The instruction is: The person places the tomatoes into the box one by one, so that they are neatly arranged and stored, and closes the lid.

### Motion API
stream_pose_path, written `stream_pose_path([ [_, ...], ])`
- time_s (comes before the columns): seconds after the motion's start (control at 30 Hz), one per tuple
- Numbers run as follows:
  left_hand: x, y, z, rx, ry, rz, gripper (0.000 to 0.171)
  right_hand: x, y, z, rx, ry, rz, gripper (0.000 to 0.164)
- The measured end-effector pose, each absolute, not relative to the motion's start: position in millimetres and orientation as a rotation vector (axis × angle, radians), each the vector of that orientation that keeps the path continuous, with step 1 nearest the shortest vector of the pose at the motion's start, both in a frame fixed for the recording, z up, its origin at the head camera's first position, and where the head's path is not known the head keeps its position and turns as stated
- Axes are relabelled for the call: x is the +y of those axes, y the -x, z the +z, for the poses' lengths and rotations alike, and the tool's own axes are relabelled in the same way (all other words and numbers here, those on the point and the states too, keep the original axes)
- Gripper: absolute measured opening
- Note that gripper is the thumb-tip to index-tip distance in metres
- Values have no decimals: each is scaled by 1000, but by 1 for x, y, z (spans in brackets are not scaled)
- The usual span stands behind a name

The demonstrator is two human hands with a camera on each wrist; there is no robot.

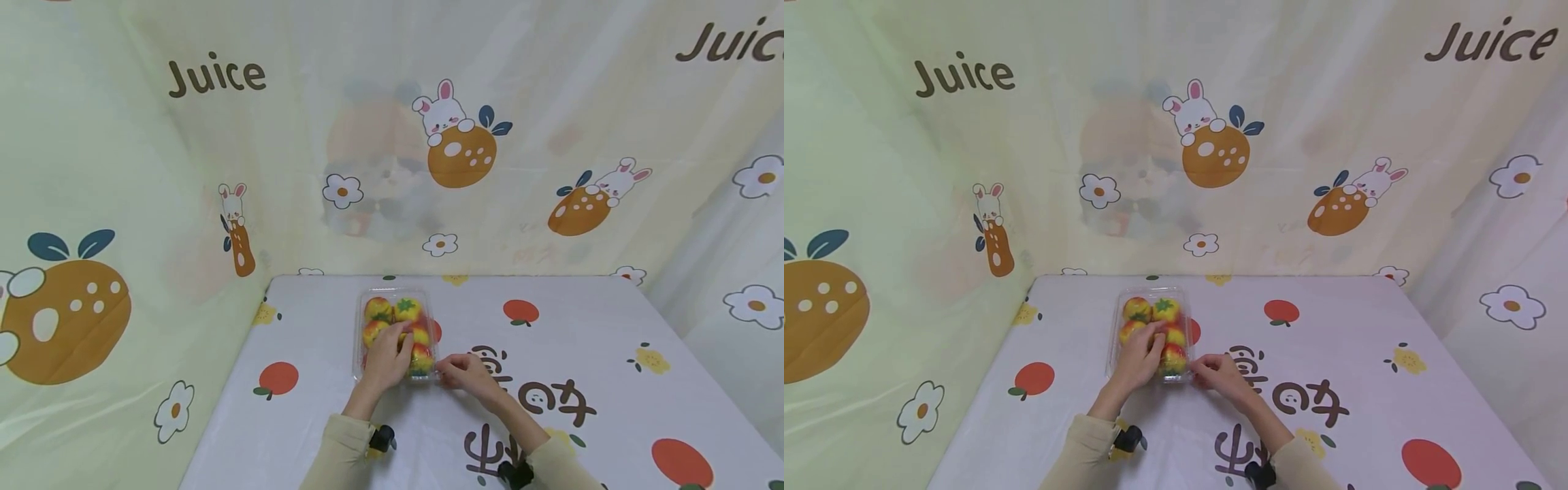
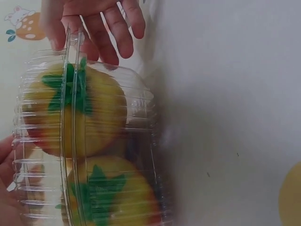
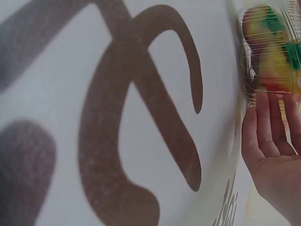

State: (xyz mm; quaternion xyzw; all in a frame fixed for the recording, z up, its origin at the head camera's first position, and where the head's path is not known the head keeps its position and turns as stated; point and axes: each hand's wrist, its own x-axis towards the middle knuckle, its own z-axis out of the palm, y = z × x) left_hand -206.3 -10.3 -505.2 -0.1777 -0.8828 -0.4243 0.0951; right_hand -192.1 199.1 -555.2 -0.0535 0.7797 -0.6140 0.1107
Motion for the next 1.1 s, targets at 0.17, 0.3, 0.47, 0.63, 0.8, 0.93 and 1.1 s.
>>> stream_pose_path([
  [0.17, -9, 208, -505, -2637, 513, -1251, 39, 199, 193, -552, 2271, 115, -1766, 33],
  [0.3, -9, 208, -505, -2640, 507, -1226, 38, 200, 194, -547, 2194, 131, -1741, 34],
  [0.47, -8, 205, -503, -2606, 536, -1199, 36, 204, 195, -545, 2063, 199, -1690, 35],
  [0.63, -9, 204, -502, -2620, 539, -1216, 38, 204, 194, -545, 2005, 238, -1676, 38],
  [0.8, -9, 206, -503, -2605, 552, -1204, 37, 203, 196, -549, 1988, 252, -1736, 33],
  [0.93, -10, 206, -503, -2603, 552, -1204, 36, 202, 197, -552, 1968, 262, -1791, 30],
  [1.1, -10, 204, -504, -2624, 537, -1215, 38, 200, 195, -552, 1945, 240, -1826, 31],
])
